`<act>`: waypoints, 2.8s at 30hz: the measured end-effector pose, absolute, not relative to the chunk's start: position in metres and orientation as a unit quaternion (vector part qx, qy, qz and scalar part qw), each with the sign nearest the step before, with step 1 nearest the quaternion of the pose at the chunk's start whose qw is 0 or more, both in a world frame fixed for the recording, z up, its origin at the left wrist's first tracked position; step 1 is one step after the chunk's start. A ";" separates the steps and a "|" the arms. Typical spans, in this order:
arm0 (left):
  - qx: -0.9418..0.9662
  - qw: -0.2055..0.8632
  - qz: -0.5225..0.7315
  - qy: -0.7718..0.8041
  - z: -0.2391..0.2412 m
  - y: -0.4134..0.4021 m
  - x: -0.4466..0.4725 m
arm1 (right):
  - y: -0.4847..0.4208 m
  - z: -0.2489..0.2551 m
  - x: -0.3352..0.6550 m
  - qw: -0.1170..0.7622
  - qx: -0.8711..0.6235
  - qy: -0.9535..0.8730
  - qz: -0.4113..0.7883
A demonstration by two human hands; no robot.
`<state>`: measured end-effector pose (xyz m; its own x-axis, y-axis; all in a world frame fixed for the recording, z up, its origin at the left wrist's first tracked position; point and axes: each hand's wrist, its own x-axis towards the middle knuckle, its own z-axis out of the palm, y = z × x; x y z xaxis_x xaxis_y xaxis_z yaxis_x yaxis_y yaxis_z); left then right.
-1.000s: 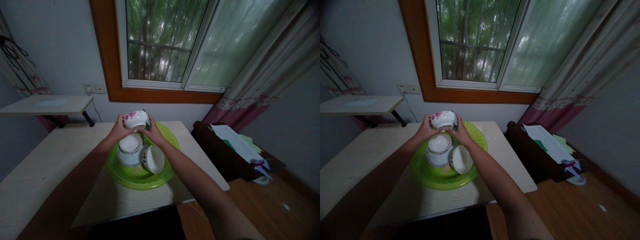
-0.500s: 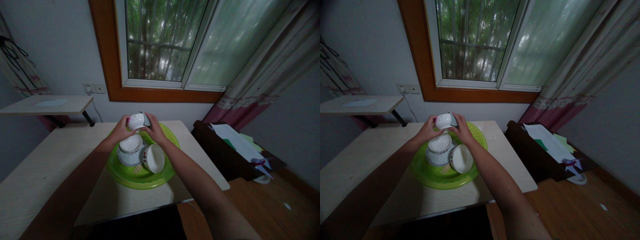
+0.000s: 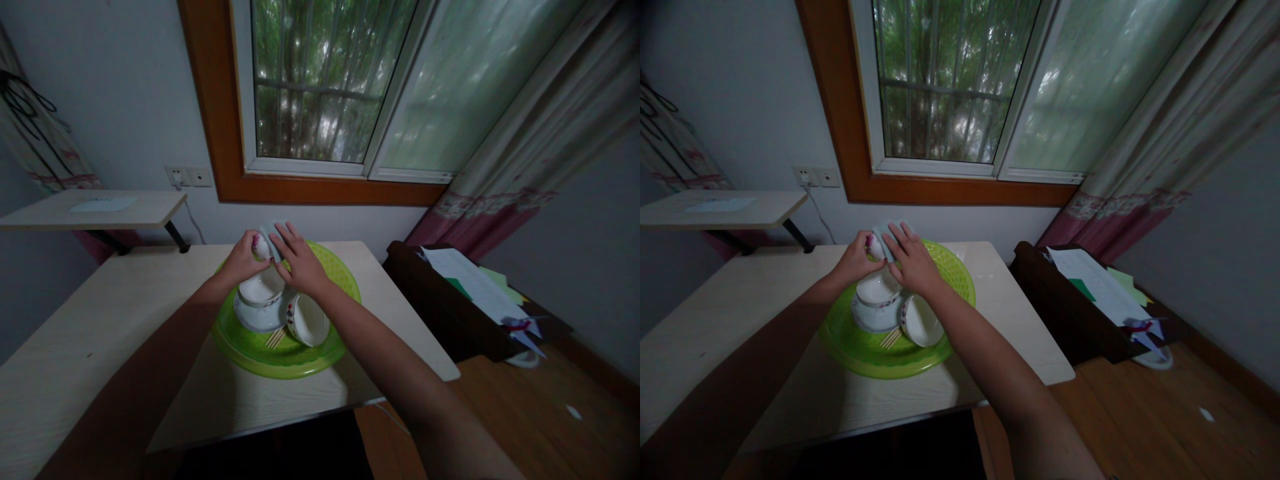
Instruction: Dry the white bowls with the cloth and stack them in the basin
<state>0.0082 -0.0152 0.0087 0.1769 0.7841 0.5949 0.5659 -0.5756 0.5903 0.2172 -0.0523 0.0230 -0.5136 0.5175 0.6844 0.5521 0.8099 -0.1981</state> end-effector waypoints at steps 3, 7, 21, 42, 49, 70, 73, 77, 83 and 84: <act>0.752 0.122 0.465 0.451 0.007 -0.013 0.007 | -0.062 0.029 0.212 0.367 -0.316 -0.874 -0.031; 0.749 0.121 0.472 0.449 0.009 -0.015 0.007 | -0.060 0.029 0.211 0.403 -0.334 -0.852 -0.014; 0.775 0.067 0.453 0.435 0.010 -0.014 0.008 | -0.046 0.018 0.220 0.453 -0.392 -0.801 0.000; 0.730 0.147 0.497 0.446 0.010 -0.018 0.007 | -0.020 0.002 0.233 0.488 -0.343 -0.795 0.110; 0.698 0.249 0.528 0.414 -0.001 -0.009 0.005 | -0.013 -0.007 0.233 0.516 -0.356 -0.758 0.181; 0.761 0.134 0.446 0.451 0.004 -0.015 0.006 | -0.025 0.003 0.233 0.457 -0.363 -0.809 0.071; 0.757 0.132 0.440 0.465 0.008 -0.018 0.008 | -0.033 0.009 0.229 0.435 -0.358 -0.825 0.048; 0.756 0.138 0.443 0.463 0.010 -0.019 0.008 | -0.048 0.018 0.220 0.394 -0.325 -0.860 -0.012; 0.752 0.138 0.453 0.458 0.008 -0.016 0.008 | -0.060 0.026 0.210 0.369 -0.316 -0.874 -0.014; 0.750 0.137 0.458 0.457 0.008 -0.016 0.008 | -0.059 0.026 0.210 0.379 -0.321 -0.868 -0.004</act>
